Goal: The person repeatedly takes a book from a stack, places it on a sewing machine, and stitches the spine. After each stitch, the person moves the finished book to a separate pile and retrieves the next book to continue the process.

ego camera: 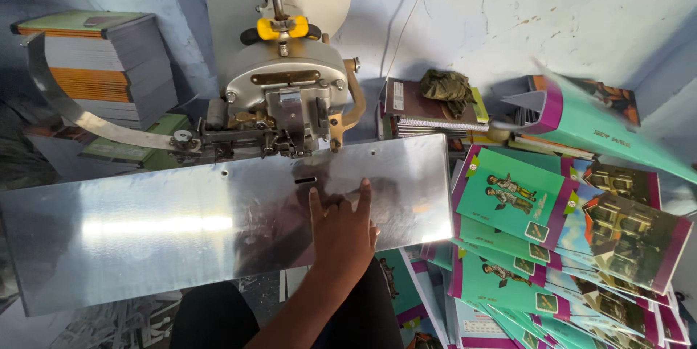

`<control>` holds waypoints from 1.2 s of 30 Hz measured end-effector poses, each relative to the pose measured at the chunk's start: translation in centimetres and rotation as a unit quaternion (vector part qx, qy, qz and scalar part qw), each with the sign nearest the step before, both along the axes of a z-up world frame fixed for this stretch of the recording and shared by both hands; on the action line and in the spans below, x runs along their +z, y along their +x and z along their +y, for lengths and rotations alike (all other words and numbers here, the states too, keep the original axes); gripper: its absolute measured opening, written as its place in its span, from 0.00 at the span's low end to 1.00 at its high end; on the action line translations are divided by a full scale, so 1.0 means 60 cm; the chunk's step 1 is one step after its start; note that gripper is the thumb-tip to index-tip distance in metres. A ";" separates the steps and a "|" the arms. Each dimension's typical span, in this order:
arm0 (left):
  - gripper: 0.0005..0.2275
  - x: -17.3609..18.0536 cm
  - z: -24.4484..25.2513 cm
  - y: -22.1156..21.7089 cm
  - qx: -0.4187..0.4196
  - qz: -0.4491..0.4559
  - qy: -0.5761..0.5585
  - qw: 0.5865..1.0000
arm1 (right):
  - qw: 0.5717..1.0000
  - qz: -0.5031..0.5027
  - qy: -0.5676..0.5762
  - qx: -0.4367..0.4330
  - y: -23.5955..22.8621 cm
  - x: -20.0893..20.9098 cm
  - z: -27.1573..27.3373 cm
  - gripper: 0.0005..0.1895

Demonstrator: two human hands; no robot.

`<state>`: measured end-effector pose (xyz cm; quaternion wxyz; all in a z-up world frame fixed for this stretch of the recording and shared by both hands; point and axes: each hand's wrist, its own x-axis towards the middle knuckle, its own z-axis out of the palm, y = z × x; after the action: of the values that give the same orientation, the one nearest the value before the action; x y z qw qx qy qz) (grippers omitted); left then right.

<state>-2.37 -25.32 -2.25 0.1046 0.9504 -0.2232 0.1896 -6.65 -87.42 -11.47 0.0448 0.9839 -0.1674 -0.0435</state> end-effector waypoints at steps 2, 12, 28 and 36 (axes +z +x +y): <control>0.35 0.001 0.000 -0.001 0.002 0.023 -0.007 1.000 | 1.000 0.003 0.000 0.004 -0.001 -0.013 0.004 0.38; 0.40 0.015 -0.002 -0.003 0.015 0.099 0.013 0.995 | 0.996 0.056 0.055 0.049 -0.011 -0.110 0.039 0.49; 0.36 0.010 0.003 -0.002 -0.004 0.065 -0.033 0.997 | 0.995 -0.022 0.095 0.031 0.041 0.015 0.198 0.37; 0.32 0.012 0.023 -0.010 -0.040 0.121 -0.071 0.989 | 0.947 -0.266 0.131 0.126 0.054 0.174 0.500 0.22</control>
<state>-2.98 -23.94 -1.50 0.2055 0.9469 -0.2325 0.0840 -3.44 -57.44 -1.04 -0.1251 0.9701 -0.0411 0.2039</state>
